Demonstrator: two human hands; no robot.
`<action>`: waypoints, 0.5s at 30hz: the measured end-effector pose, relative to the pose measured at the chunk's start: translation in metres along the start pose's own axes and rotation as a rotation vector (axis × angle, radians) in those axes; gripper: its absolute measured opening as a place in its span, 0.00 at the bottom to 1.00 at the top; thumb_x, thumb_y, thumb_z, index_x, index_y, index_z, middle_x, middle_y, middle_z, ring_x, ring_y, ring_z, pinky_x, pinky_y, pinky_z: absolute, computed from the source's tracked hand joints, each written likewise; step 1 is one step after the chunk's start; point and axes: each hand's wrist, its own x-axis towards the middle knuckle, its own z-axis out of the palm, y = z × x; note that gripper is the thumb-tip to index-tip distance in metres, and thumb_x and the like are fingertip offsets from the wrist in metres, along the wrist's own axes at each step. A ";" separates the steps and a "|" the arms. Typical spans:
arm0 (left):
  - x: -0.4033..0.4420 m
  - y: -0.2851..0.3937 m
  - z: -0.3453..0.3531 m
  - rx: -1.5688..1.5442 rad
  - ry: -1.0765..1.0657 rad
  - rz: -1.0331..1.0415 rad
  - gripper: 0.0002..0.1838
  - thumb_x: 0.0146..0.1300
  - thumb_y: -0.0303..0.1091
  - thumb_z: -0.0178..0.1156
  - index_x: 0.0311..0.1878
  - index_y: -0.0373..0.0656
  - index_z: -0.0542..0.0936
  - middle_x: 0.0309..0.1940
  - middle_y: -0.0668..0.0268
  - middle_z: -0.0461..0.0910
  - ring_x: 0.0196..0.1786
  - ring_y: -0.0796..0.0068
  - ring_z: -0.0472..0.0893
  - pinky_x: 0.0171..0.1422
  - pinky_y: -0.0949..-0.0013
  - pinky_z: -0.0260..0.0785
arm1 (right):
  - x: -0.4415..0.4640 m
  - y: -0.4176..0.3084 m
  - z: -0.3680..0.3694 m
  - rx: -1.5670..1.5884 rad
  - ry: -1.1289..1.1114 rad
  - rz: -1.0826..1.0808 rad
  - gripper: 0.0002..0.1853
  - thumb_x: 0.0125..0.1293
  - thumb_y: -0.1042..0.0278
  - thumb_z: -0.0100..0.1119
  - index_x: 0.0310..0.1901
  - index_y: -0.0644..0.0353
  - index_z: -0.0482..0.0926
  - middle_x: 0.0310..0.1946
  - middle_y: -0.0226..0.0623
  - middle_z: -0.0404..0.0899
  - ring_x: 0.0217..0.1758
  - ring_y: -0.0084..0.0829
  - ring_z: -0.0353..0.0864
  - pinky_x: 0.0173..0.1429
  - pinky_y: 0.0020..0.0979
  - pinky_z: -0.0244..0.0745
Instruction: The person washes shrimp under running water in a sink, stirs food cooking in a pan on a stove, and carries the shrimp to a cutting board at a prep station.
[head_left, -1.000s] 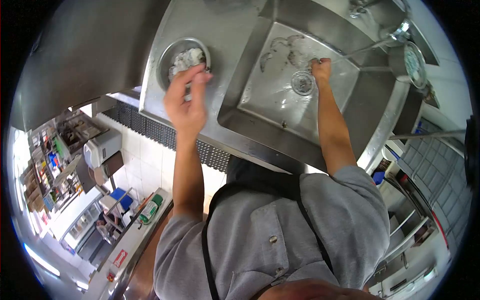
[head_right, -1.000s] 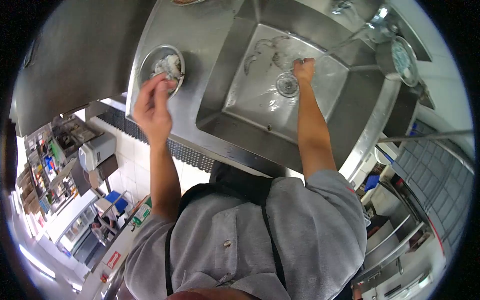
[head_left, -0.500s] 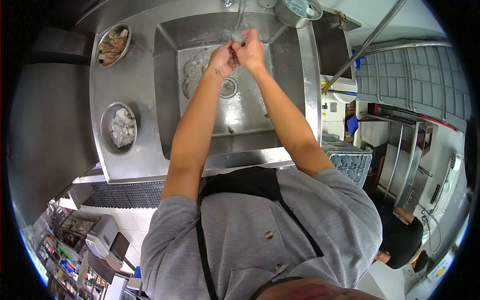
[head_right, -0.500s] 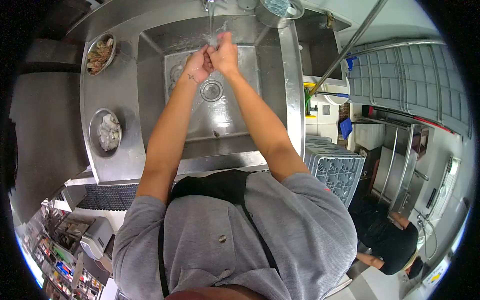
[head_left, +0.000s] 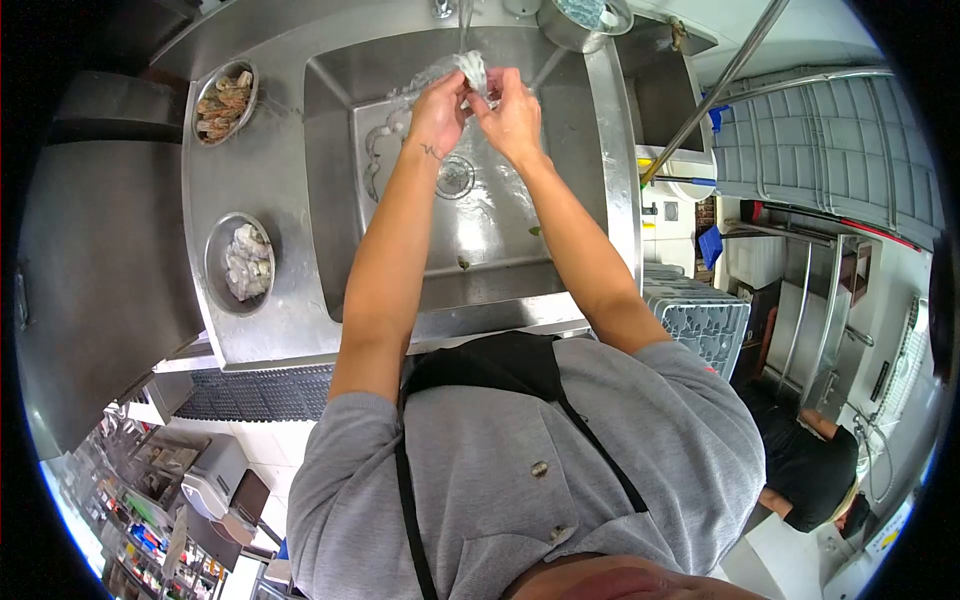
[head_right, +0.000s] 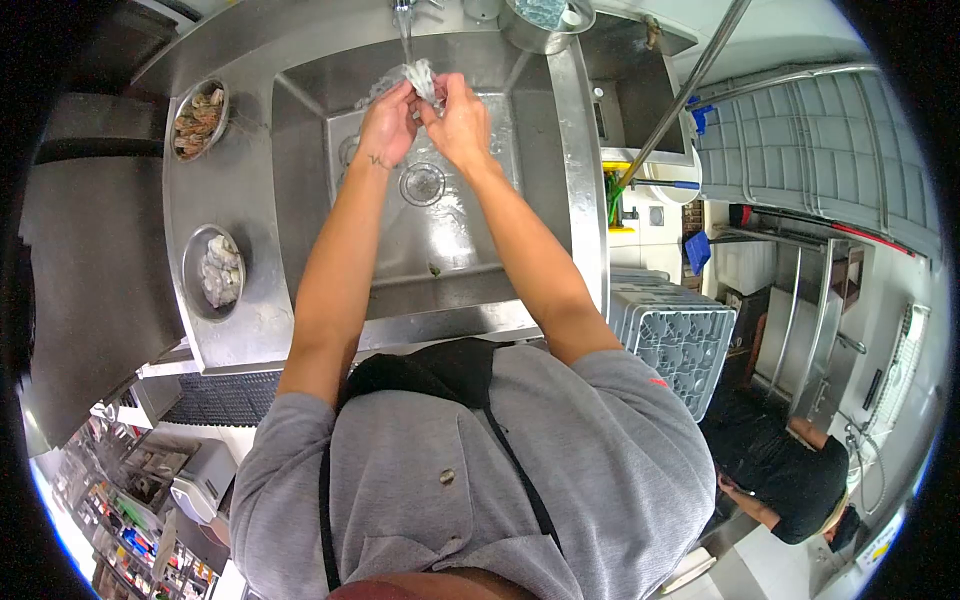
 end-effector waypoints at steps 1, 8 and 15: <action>-0.001 0.001 0.003 0.018 0.013 0.024 0.16 0.73 0.39 0.47 0.54 0.40 0.76 0.48 0.64 0.80 0.48 0.71 0.78 0.51 0.67 0.68 | 0.003 0.001 -0.002 -0.016 0.069 -0.118 0.21 0.54 0.70 0.67 0.49 0.60 0.72 0.38 0.44 0.81 0.37 0.41 0.82 0.39 0.38 0.77; -0.011 0.027 0.026 -0.030 -0.034 0.114 0.13 0.72 0.37 0.50 0.51 0.40 0.77 0.43 0.67 0.80 0.44 0.74 0.76 0.51 0.64 0.68 | 0.017 -0.006 -0.012 0.080 0.121 -0.304 0.23 0.54 0.70 0.66 0.54 0.52 0.77 0.41 0.38 0.74 0.38 0.35 0.78 0.36 0.30 0.76; -0.010 0.032 0.019 0.042 0.025 0.138 0.13 0.71 0.38 0.52 0.51 0.41 0.77 0.42 0.68 0.80 0.44 0.76 0.77 0.50 0.66 0.68 | 0.041 -0.024 -0.026 -0.060 0.139 -0.504 0.13 0.57 0.73 0.63 0.45 0.52 0.84 0.44 0.37 0.74 0.45 0.36 0.75 0.39 0.32 0.77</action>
